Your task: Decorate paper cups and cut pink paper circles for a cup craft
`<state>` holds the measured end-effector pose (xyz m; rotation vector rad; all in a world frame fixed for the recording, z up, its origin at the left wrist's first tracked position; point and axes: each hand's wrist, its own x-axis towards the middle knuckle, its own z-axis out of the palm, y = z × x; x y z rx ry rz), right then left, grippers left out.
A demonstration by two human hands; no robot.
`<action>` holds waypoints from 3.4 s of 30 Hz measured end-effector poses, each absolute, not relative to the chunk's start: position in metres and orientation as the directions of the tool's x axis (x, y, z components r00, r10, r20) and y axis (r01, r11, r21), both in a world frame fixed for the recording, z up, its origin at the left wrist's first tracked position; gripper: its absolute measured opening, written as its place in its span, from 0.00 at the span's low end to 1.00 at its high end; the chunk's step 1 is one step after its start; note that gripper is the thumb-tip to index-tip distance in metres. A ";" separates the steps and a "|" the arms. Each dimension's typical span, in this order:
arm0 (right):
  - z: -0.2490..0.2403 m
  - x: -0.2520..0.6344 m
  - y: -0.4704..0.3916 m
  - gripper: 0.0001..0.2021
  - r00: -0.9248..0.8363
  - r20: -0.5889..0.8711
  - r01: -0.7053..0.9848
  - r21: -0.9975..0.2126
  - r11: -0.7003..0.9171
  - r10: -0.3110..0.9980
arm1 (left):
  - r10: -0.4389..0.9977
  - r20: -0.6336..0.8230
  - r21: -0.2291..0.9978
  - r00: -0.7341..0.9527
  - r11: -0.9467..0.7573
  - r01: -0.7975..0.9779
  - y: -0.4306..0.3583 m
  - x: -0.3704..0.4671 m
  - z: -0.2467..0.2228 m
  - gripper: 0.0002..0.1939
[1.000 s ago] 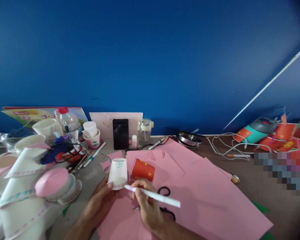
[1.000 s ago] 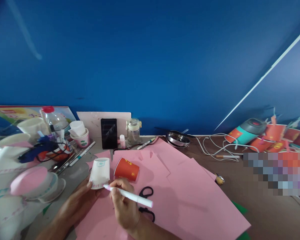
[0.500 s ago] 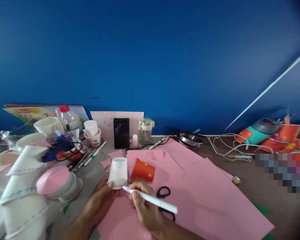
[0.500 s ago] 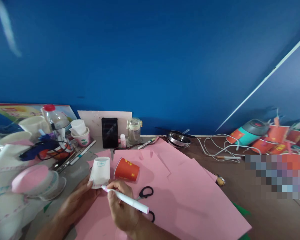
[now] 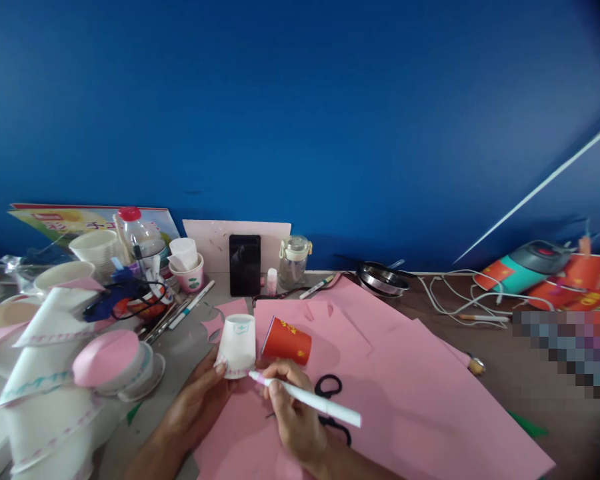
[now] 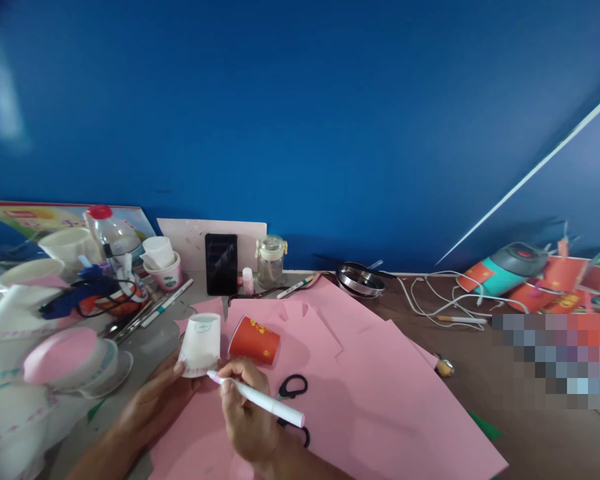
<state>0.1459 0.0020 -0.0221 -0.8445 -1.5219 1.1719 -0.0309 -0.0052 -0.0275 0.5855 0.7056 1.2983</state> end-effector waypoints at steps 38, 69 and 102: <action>-0.039 0.139 0.007 0.18 -0.163 0.278 -0.200 -0.949 0.245 0.946 | 0.981 -0.058 0.639 0.185 0.179 -0.748 -0.008 -0.024 -0.023 0.10; -0.024 0.142 0.001 0.11 -0.181 0.442 -0.056 -0.897 0.439 0.879 | 0.986 -0.061 0.637 0.152 0.156 -0.755 -0.008 -0.019 -0.031 0.11; -0.026 0.143 0.004 0.10 -0.192 0.412 0.091 -0.896 0.434 0.891 | 0.992 -0.033 0.677 0.119 0.110 -0.728 -0.008 -0.019 -0.031 0.18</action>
